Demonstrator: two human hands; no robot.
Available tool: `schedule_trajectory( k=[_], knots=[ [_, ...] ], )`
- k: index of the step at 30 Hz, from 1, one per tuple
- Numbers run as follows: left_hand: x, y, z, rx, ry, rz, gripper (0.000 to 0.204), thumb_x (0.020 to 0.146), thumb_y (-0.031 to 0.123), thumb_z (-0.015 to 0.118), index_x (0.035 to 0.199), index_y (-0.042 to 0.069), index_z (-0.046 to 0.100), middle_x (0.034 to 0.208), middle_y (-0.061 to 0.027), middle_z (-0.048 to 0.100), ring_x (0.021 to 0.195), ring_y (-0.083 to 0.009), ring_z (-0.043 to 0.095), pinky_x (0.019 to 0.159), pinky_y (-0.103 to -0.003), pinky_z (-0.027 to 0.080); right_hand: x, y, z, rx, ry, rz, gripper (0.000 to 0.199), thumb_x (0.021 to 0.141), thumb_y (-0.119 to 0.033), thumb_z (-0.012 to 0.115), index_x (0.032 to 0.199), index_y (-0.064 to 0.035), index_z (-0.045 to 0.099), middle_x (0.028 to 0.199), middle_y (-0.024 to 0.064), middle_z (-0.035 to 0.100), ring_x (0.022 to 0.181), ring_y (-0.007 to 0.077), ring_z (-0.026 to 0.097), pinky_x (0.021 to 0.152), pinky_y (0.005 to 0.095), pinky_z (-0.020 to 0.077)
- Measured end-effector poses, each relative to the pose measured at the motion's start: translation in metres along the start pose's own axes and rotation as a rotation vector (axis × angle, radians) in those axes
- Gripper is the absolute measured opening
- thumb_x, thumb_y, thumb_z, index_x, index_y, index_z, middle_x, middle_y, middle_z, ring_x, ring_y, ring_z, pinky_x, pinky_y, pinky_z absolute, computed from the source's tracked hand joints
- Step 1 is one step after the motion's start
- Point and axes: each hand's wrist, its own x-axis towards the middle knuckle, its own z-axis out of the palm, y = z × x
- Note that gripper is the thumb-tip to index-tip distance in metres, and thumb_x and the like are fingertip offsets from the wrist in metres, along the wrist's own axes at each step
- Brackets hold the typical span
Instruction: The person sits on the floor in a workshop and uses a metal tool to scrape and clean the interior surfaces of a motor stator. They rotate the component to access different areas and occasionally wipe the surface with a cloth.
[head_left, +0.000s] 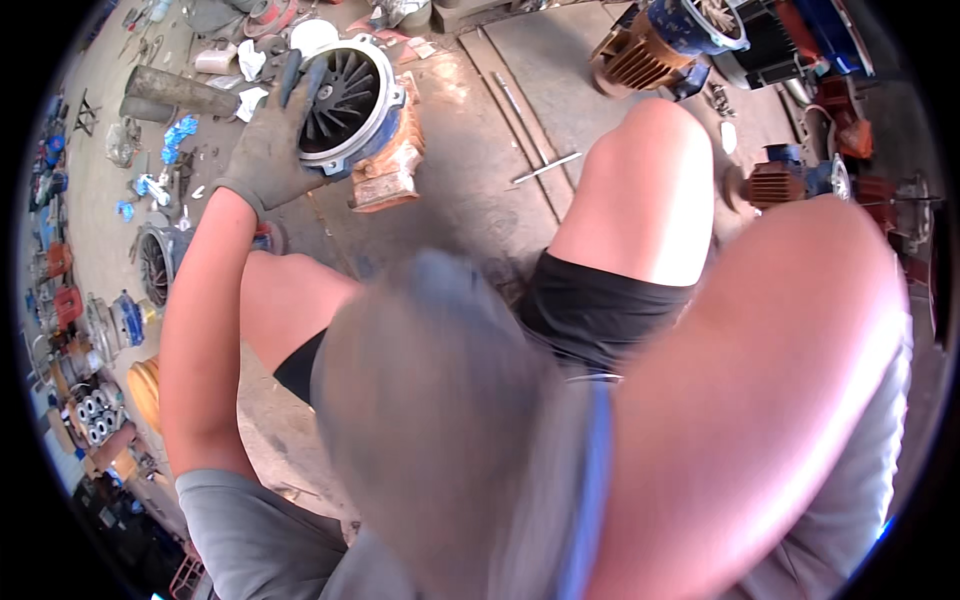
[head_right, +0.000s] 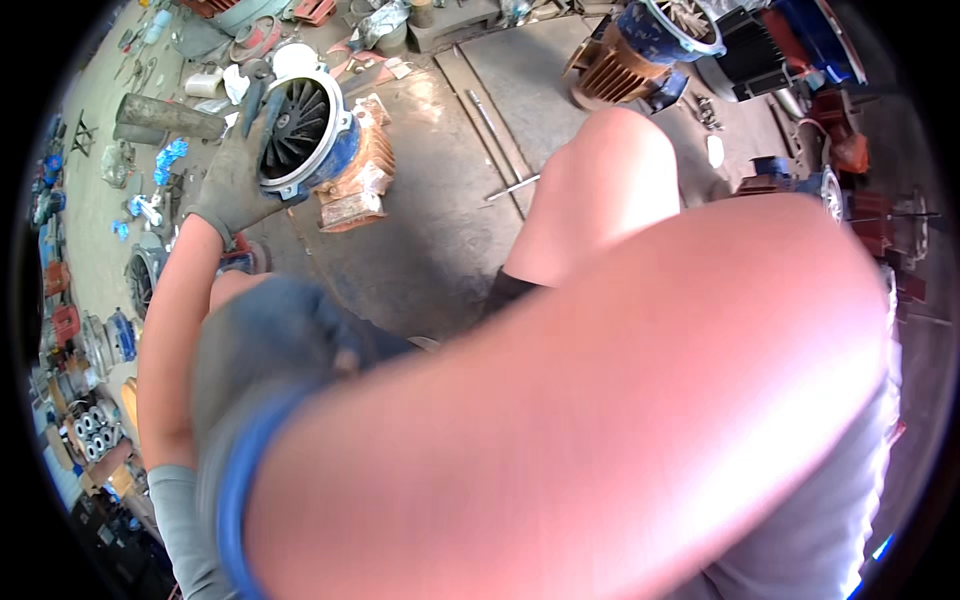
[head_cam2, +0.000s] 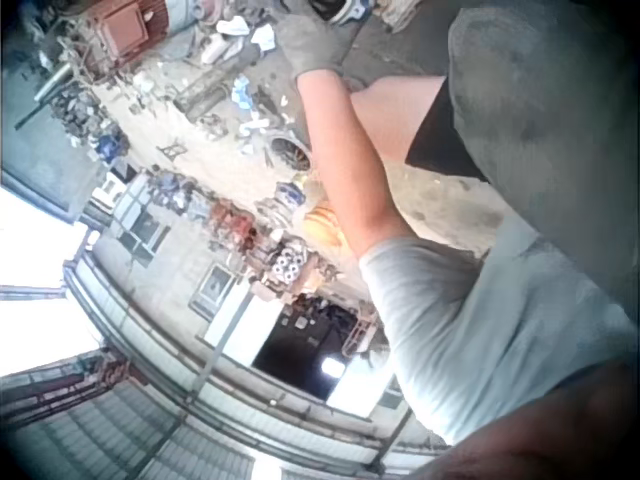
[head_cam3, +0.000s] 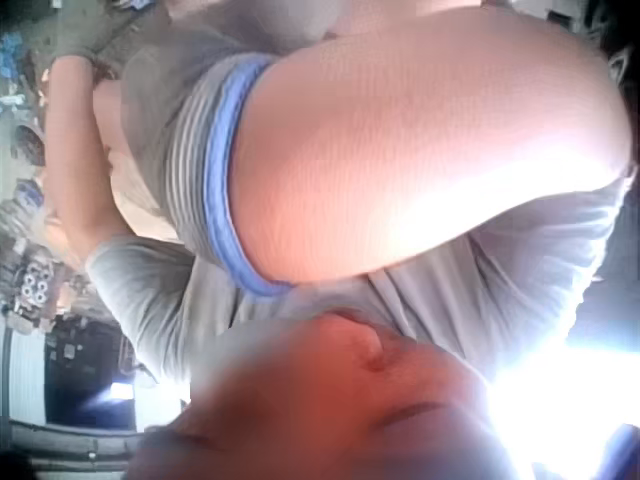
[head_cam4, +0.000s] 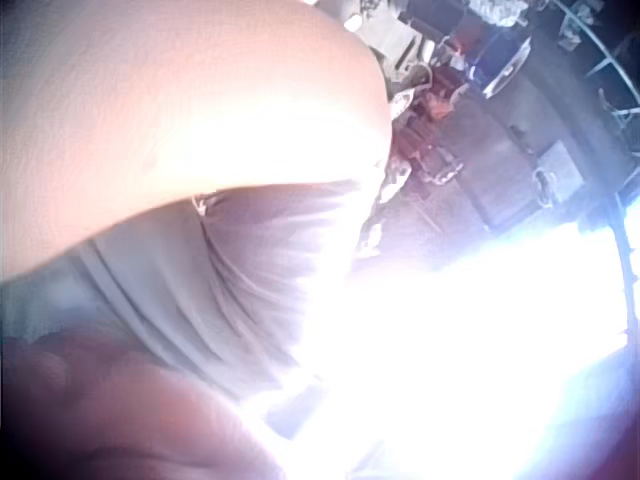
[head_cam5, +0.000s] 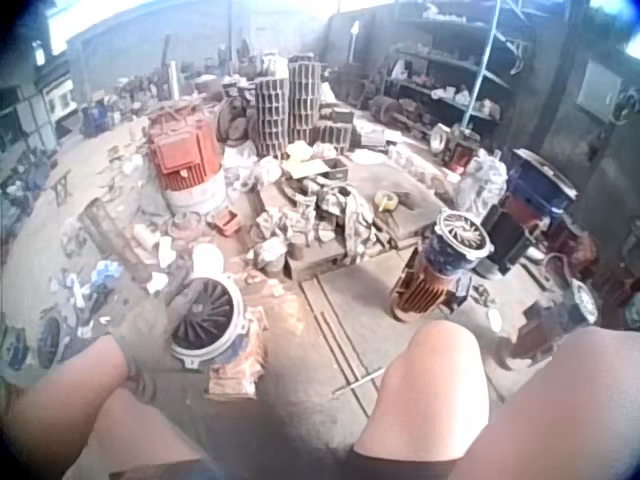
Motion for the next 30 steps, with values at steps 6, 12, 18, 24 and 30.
schedule_trajectory(
  k=[6,12,18,24,30],
  knots=[
    [0.012,0.034,-0.005,-0.003,-0.090,-0.197,0.134,0.074,0.050,0.095,0.175,0.003,0.020,0.175,-0.0366,0.024,0.152,-0.0525,0.049,0.126,-0.050,0.048,0.077,0.121,0.008,-0.314,-0.314,0.119,0.024,0.092,-0.016,0.071,0.107,-0.0043,0.085,0.107,0.0208,0.082,0.100,0.0389,0.079,0.086,0.0504,0.0627],
    [0.002,0.063,-0.017,-0.051,-0.149,-0.501,0.140,0.074,0.064,0.092,0.176,0.003,0.018,0.179,-0.0331,0.018,0.153,-0.0464,0.052,0.124,-0.050,0.050,0.122,0.181,0.055,0.780,0.074,0.646,0.034,0.104,-0.029,0.065,0.132,-0.0109,0.074,0.108,0.0116,0.080,0.093,0.0257,0.077,0.075,0.0448,0.0623],
    [0.027,0.127,-0.028,-0.061,-0.120,-0.876,0.145,0.075,0.081,0.083,0.175,-0.002,0.018,0.176,-0.0362,0.023,0.155,-0.0537,0.046,0.125,-0.050,0.048,0.140,0.229,0.070,0.779,0.232,0.754,0.044,0.110,-0.043,0.057,0.118,-0.0056,0.077,0.087,0.0082,0.072,0.072,0.0196,0.068,0.061,0.0372,0.0581],
    [0.007,0.074,-0.066,0.264,-0.425,-0.432,0.149,0.073,0.085,0.083,0.178,0.004,0.015,0.179,-0.0293,0.028,0.163,-0.0513,0.034,0.134,-0.057,0.030,0.142,0.247,0.043,0.622,0.140,0.698,0.049,0.108,-0.049,0.059,0.107,-0.0048,0.081,0.082,0.0087,0.071,0.069,0.0216,0.067,0.063,0.0387,0.0577],
    [0.002,0.036,-0.009,-0.040,-0.182,-0.339,0.145,0.073,0.072,0.091,0.178,0.006,0.017,0.176,-0.0372,0.023,0.155,-0.0528,0.045,0.128,-0.053,0.043,0.133,0.273,0.029,0.581,0.103,0.684,0.047,0.107,-0.047,0.062,0.098,-0.0066,0.084,0.080,0.0085,0.071,0.068,0.0200,0.066,0.065,0.0383,0.0560]
  ],
)
